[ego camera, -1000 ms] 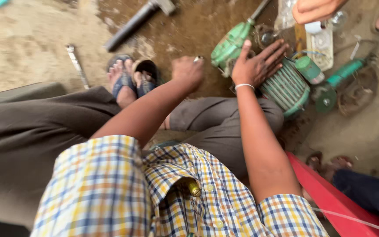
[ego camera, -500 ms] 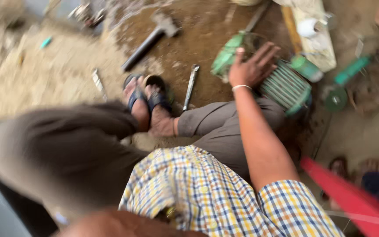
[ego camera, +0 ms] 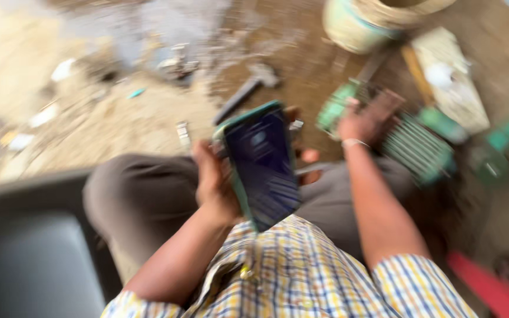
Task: The person sits on the floor repairing a green electric water pump motor. They hold the pump steady with one hand while using a spanner and a hammer on its casing, repositioning the unit and working on its bolts throughout the clip.
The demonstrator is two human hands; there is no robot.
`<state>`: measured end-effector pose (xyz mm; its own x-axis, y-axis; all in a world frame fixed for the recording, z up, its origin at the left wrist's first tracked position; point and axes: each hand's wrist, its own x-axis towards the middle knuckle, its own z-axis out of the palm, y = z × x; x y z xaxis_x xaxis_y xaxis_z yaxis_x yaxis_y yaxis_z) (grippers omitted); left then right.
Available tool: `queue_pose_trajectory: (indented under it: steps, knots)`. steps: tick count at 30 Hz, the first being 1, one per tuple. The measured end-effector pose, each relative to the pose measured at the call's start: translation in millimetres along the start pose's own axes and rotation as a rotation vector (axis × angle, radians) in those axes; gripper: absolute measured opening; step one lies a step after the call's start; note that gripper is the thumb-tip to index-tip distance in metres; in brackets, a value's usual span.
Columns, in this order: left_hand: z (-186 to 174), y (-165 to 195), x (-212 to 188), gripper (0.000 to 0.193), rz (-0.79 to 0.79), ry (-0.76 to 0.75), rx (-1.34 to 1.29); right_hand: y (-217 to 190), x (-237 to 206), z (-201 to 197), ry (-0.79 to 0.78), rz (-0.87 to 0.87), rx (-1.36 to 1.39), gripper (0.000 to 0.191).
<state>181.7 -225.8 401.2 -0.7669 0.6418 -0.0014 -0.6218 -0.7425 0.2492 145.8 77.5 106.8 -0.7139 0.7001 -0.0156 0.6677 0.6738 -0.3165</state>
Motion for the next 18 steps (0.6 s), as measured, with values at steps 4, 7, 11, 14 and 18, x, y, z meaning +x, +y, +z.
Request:
queue_pose_trajectory:
  steps: [4,7,11,14,18]
  knots:
    - [-42,-1,-10,0.094,0.063,0.022,-0.140,3,-4,-2,0.026,-0.051,0.024,0.096]
    - [-55,2,-19,0.090,0.105,0.172,-0.099,2,-4,2,0.032,-0.047,-0.008,0.096]
    - [-49,4,-30,0.091,-0.050,0.148,-0.213,5,-2,6,0.038,-0.034,-0.033,0.094]
    - [-45,-1,-42,0.093,-0.279,0.008,-0.068,6,-1,9,0.062,-0.029,-0.051,0.093]
    - [-39,6,-53,0.087,-0.700,-0.085,-0.016,6,2,9,0.059,-0.025,-0.060,0.094]
